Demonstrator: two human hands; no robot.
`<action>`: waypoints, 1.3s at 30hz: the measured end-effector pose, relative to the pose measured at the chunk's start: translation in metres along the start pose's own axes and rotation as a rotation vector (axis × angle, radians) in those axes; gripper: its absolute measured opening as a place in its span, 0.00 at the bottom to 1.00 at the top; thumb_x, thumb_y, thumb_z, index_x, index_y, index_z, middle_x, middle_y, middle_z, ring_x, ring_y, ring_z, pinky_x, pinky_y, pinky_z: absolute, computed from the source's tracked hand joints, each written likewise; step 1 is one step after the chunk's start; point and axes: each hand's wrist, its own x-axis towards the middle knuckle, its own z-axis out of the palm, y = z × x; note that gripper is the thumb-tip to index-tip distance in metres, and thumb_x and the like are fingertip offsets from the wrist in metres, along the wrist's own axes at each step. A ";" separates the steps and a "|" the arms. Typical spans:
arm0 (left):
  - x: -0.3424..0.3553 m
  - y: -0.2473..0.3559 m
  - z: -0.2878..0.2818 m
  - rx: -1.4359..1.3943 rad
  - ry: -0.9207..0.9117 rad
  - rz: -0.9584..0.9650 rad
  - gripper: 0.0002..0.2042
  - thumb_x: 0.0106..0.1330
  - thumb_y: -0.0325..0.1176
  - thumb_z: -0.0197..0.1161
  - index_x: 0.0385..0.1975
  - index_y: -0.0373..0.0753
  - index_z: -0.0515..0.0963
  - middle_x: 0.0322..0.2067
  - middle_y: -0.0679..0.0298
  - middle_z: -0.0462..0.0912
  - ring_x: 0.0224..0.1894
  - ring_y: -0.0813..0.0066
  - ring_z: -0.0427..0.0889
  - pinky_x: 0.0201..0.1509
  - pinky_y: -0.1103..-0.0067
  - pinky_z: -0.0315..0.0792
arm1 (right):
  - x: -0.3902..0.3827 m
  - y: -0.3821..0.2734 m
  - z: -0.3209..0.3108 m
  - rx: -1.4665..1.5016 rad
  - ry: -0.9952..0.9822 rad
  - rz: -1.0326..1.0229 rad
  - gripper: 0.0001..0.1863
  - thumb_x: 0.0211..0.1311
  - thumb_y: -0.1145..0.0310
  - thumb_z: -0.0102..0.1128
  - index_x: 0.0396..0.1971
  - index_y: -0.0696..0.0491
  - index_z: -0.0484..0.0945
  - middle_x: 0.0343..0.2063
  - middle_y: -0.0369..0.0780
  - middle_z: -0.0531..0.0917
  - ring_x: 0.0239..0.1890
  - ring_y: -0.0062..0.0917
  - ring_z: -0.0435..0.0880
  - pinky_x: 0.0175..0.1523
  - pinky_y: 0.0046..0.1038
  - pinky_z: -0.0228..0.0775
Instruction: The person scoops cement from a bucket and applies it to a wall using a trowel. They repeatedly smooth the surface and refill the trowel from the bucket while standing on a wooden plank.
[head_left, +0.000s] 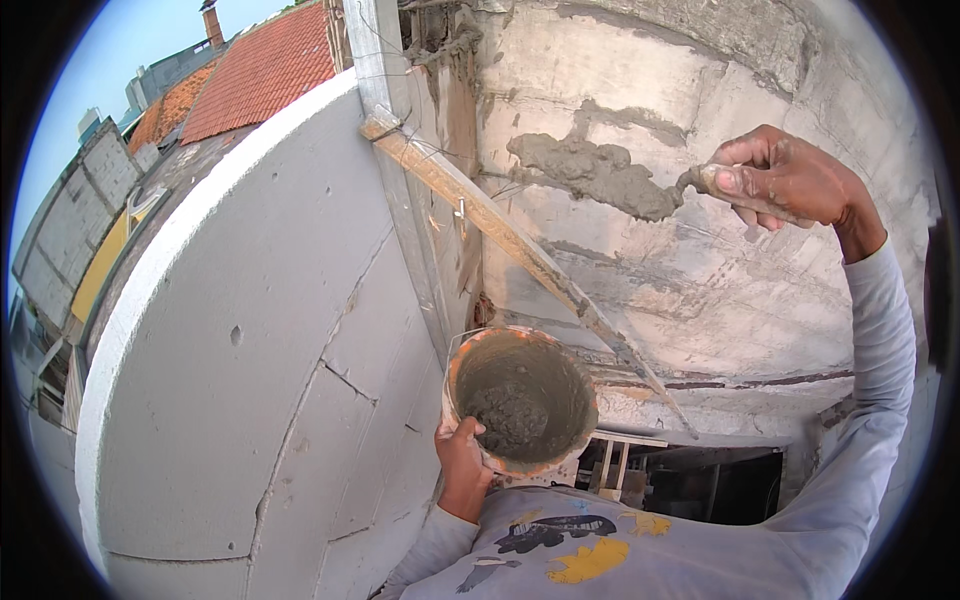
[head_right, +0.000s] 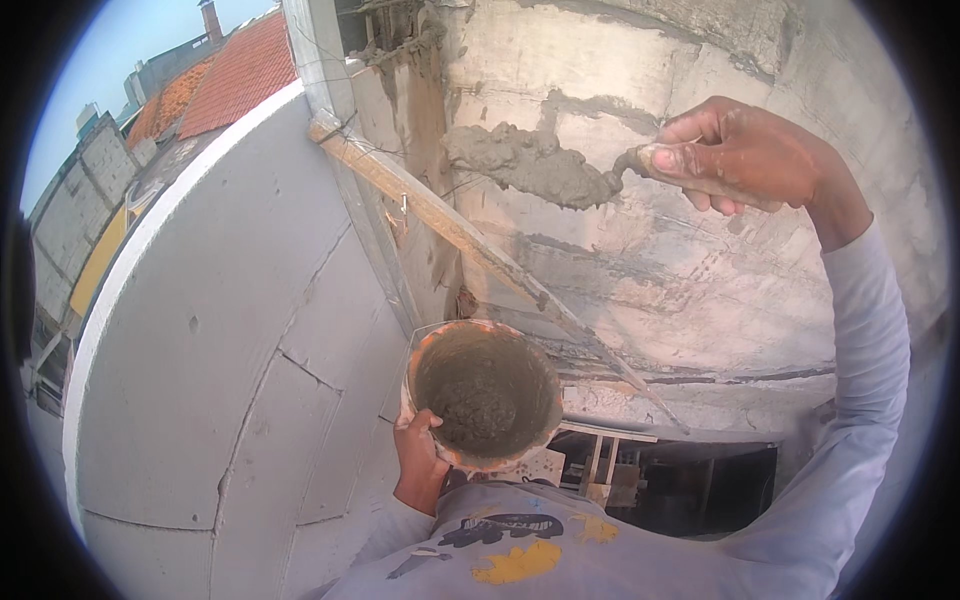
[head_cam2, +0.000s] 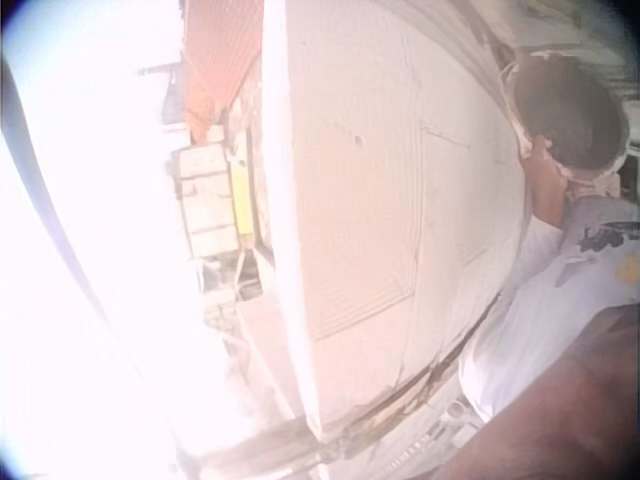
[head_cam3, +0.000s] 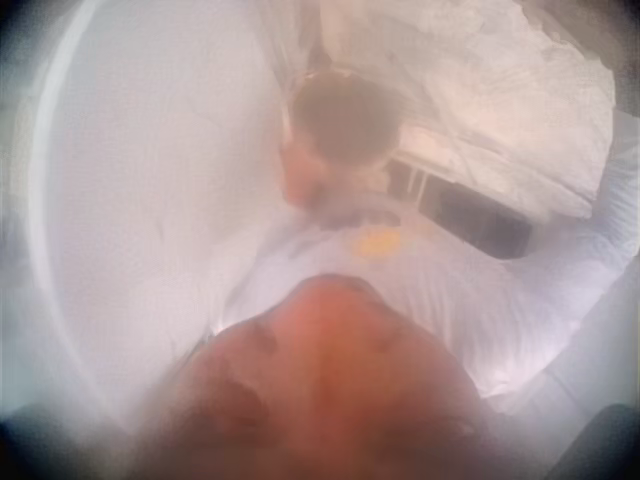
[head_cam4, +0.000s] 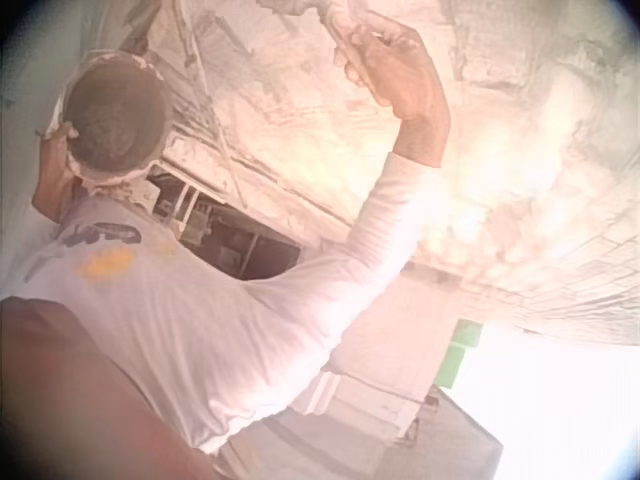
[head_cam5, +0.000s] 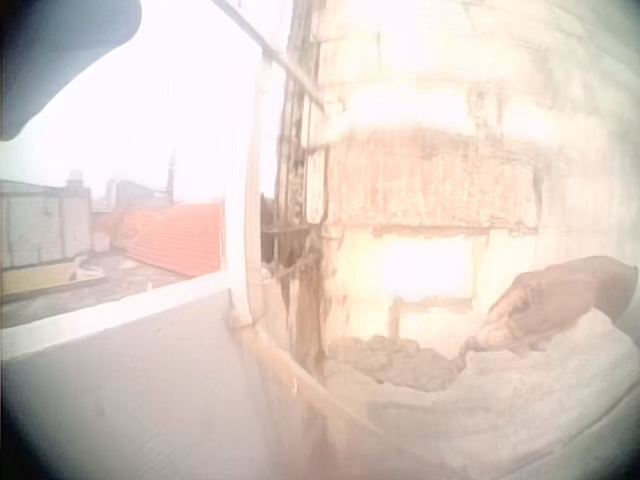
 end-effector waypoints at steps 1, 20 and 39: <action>0.007 -0.005 -0.014 0.043 -0.002 0.002 0.27 0.52 0.14 0.50 0.56 0.29 0.74 0.45 0.58 0.81 0.44 0.68 0.84 0.49 0.73 0.79 | 0.021 -0.016 -0.018 -0.095 0.046 0.034 0.22 0.75 0.49 0.58 0.32 0.54 0.83 0.14 0.33 0.79 0.12 0.11 0.73 0.16 0.16 0.62; 0.004 -0.008 -0.029 0.135 0.098 -0.008 0.18 0.54 0.14 0.54 0.46 0.30 0.77 0.39 0.62 0.83 0.39 0.73 0.82 0.44 0.78 0.76 | 0.238 -0.018 -0.040 -0.706 1.285 -0.529 0.25 0.68 0.54 0.57 0.52 0.61 0.81 0.37 0.55 0.86 0.40 0.46 0.87 0.46 0.46 0.79; -0.064 -0.057 0.030 0.655 -0.258 0.075 0.09 0.62 0.21 0.60 0.42 0.31 0.78 0.22 0.72 0.74 0.23 0.85 0.71 0.25 0.78 0.65 | -0.091 0.173 0.393 -0.714 0.053 -0.084 0.25 0.61 0.66 0.62 0.60 0.52 0.77 0.45 0.39 0.80 0.41 0.33 0.84 0.39 0.34 0.82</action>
